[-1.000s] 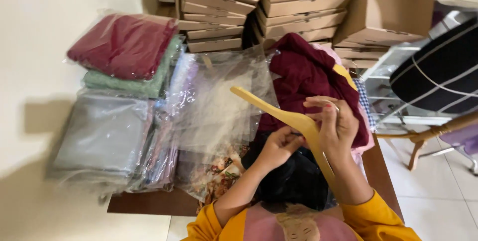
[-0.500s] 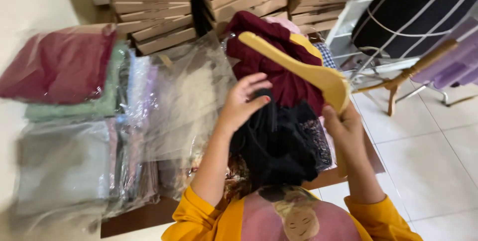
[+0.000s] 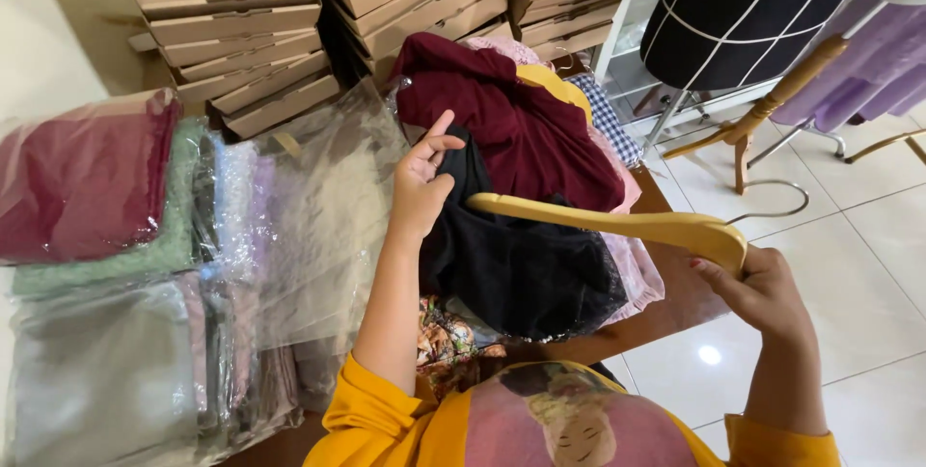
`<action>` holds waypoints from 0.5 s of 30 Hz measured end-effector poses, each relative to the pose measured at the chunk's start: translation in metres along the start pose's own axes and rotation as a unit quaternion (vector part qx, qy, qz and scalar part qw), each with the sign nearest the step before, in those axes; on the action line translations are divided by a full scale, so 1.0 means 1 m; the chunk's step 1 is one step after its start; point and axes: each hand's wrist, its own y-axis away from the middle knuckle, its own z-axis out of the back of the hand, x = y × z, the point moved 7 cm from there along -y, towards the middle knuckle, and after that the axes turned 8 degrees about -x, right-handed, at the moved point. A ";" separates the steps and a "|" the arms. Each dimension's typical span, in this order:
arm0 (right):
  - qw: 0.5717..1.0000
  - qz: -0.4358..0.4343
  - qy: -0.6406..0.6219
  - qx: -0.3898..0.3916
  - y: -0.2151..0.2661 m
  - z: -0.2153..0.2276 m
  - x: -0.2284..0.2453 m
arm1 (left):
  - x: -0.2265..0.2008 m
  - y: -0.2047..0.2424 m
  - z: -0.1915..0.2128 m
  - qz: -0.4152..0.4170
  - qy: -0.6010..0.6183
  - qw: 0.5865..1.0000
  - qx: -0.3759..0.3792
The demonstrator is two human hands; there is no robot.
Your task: Unpack various garments from plastic packaging and place them onto wooden hangers.
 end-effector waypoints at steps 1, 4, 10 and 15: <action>1.000 0.000 -0.001 -0.002 0.000 -0.001 0.006 | -0.002 -0.001 -0.003 -0.001 -0.001 1.000 0.002; 0.998 0.038 -0.042 0.007 -0.003 -0.011 0.036 | -0.017 0.000 -0.024 -0.015 0.005 0.999 0.034; 0.981 0.160 0.071 0.082 0.002 -0.099 0.096 | -0.099 0.040 -0.134 -0.028 0.154 0.957 0.244; 0.939 0.164 -0.283 -0.103 -0.006 -0.097 0.055 | -0.162 0.070 -0.156 -0.087 -0.099 0.938 0.319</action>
